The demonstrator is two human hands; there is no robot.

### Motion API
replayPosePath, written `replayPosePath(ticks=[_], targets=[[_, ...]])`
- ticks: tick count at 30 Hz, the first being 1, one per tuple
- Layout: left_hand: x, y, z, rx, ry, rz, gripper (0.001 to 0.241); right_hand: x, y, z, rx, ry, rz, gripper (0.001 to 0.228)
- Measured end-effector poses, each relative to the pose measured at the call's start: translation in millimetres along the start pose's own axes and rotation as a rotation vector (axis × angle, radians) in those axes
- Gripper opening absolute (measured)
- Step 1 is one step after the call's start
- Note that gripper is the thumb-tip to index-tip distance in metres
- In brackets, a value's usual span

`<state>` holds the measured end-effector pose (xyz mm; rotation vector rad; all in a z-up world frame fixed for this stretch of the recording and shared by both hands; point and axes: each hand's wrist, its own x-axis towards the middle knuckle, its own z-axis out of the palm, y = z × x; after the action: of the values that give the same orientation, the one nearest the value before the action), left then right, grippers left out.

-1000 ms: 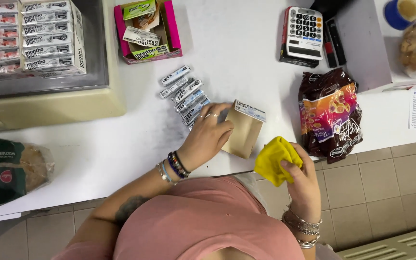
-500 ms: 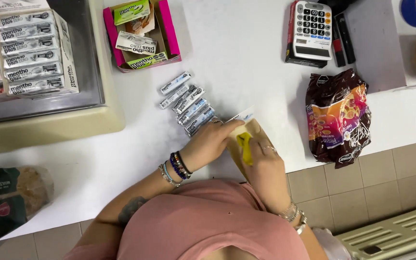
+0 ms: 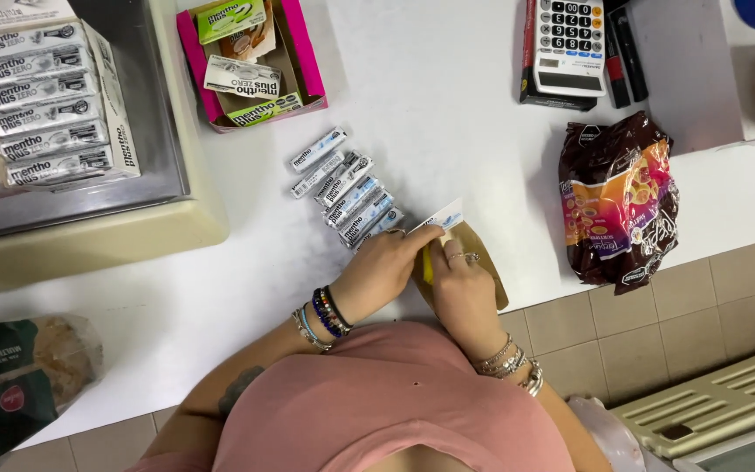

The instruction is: Cleaning individual candy packs with a cloth and stocking them into a display box on a store counter.

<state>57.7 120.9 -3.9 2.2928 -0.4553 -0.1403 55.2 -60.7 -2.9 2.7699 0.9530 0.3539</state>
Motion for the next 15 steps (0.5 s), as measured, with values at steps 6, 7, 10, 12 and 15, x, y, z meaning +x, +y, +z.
replayPosePath(ticks=[6, 7, 10, 12, 15], targets=[[-7.5, 13.1, -16.3, 0.046, -0.053, -0.005, 0.059, 0.4, 7.4, 12.1, -0.186, -0.024, 0.187, 0.031], [-6.7, 13.0, -13.3, 0.045, -0.048, -0.003, 0.059, -4.1, 8.0, 10.7, -0.191, -0.021, 0.185, 0.031], [-9.5, 12.5, -6.0, 0.125, 0.032, -0.019, 0.058, -14.4, 8.9, -9.7, -0.148, -0.214, 0.148, 0.025], [-10.3, 11.8, -3.7, 0.093, 0.037, -0.024, 0.059, -15.1, 13.8, -44.4, 0.023, -0.475, 0.085, 0.056], [-6.8, 5.0, 4.0, 0.102, 0.061, -0.01, 0.059, -4.3, 30.8, -81.4, 0.21, -0.599, 0.095, 0.045]])
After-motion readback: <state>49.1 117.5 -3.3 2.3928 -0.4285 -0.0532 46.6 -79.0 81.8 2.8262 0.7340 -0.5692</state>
